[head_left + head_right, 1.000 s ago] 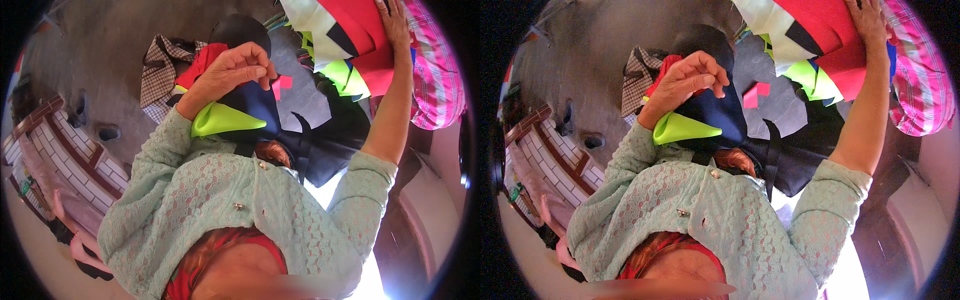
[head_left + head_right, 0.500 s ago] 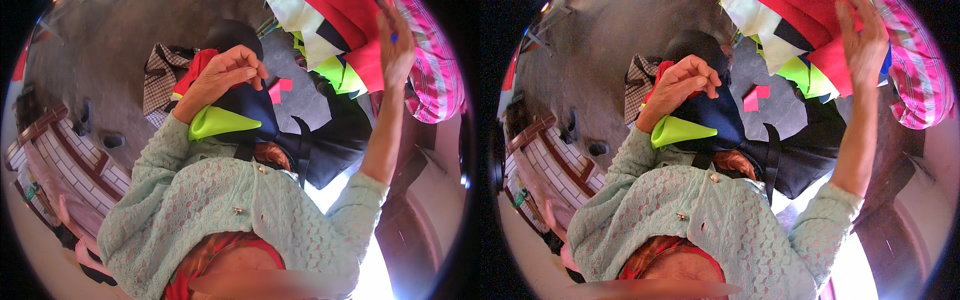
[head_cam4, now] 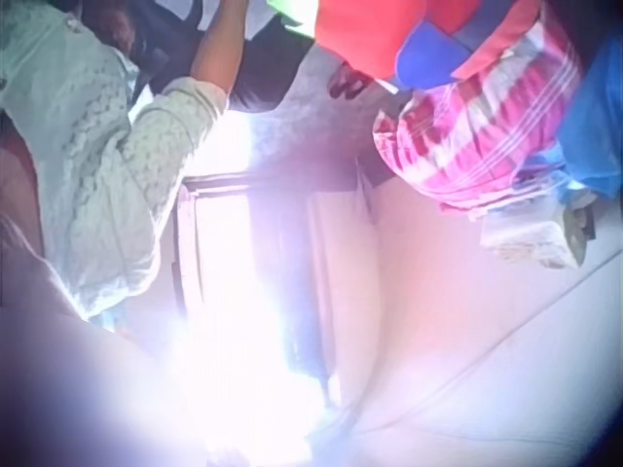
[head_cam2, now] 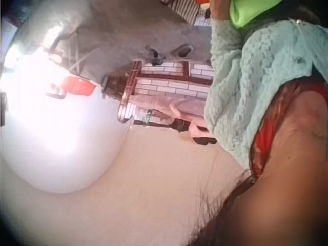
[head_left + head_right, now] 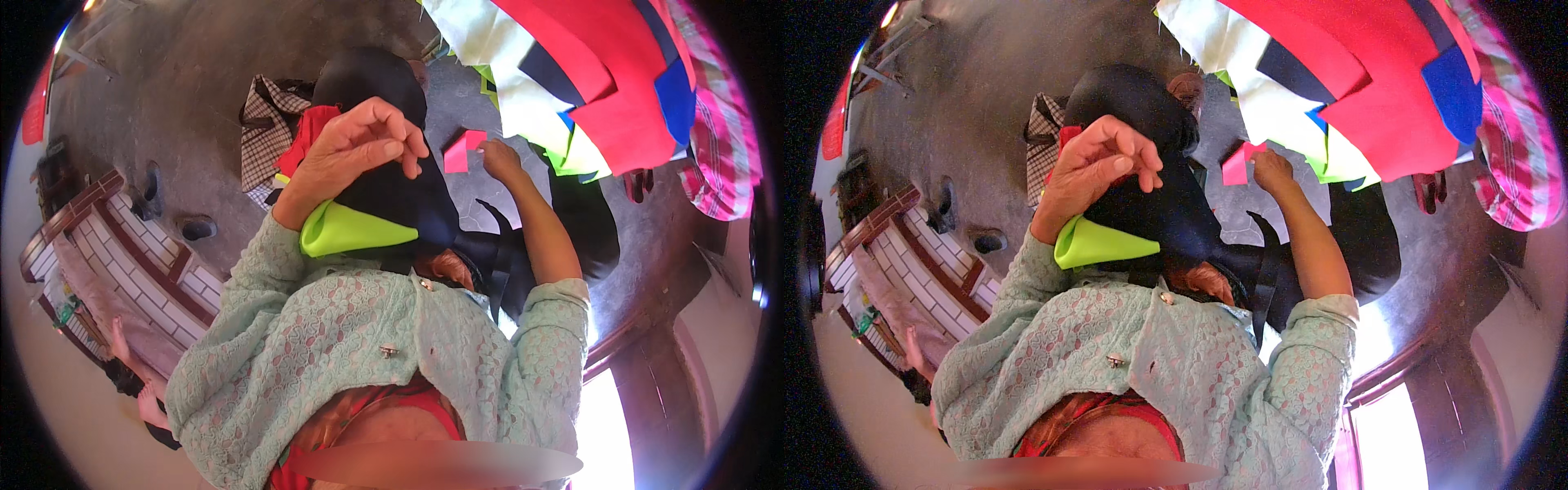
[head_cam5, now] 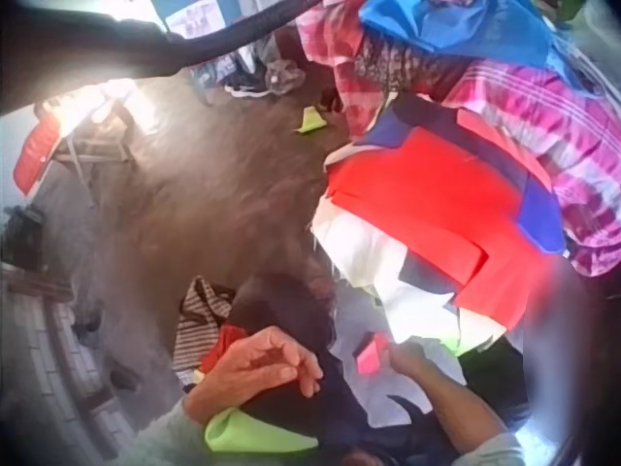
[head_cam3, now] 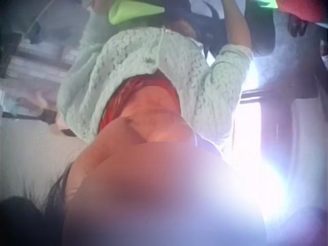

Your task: The person sits on the floor and sorts through a pile of colorful fabric pieces. They pick up individual pieces, fold or unfold them, and place them into a checkered bag or onto a growing stack on their lap.

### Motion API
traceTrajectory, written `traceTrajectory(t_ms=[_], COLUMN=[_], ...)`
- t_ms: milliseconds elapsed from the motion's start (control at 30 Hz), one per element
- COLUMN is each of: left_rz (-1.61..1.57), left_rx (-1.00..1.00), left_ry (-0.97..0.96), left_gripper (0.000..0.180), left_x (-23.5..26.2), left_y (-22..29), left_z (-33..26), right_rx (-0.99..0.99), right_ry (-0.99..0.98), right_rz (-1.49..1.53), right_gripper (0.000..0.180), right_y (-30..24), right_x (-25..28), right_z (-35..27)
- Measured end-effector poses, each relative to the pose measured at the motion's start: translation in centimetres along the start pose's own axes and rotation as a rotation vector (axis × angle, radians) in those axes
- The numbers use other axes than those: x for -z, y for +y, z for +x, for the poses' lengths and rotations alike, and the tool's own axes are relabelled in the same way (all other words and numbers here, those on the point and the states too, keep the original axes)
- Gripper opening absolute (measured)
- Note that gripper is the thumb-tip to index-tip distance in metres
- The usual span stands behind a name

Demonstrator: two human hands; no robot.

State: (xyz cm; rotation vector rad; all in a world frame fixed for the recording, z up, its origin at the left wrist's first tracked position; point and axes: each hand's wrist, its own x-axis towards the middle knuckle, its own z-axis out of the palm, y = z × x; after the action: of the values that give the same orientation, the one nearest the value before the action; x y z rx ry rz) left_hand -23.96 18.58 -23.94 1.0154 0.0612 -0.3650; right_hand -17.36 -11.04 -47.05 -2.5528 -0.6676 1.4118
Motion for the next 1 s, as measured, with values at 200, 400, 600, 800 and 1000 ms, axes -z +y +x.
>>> traceTrajectory(t_ms=[200, 400, 600, 800, 1000], left_rz=[-0.192, -0.263, -0.272, -0.283, -0.233], left_rx=[0.027, 0.085, 0.122, 0.106, 0.103], left_ry=[0.028, 0.032, 0.016, 0.016, 0.011], left_gripper=[0.010, 0.009, 0.009, 0.009, 0.008], left_x=[-0.1, -0.4, 0.1, 0.2, -0.7], left_y=[0.5, 1.6, 1.9, 2.2, 2.5], left_z=[0.5, 0.7, 0.7, 1.2, 1.6], right_rx=[0.029, 0.238, 0.120, 0.045, 0.102], right_ry=[0.063, 0.200, 0.122, 0.124, 0.177], right_rz=[0.253, 0.080, 0.185, 0.275, 0.264], right_gripper=[0.051, 0.057, 0.045, 0.035, 0.030], right_y=[2.2, 7.9, 3.4, -0.5, 0.4], right_x=[-6.5, -12.3, -13.4, -12.0, -13.1], right_z=[4.0, 6.8, 9.7, 13.1, 13.5])
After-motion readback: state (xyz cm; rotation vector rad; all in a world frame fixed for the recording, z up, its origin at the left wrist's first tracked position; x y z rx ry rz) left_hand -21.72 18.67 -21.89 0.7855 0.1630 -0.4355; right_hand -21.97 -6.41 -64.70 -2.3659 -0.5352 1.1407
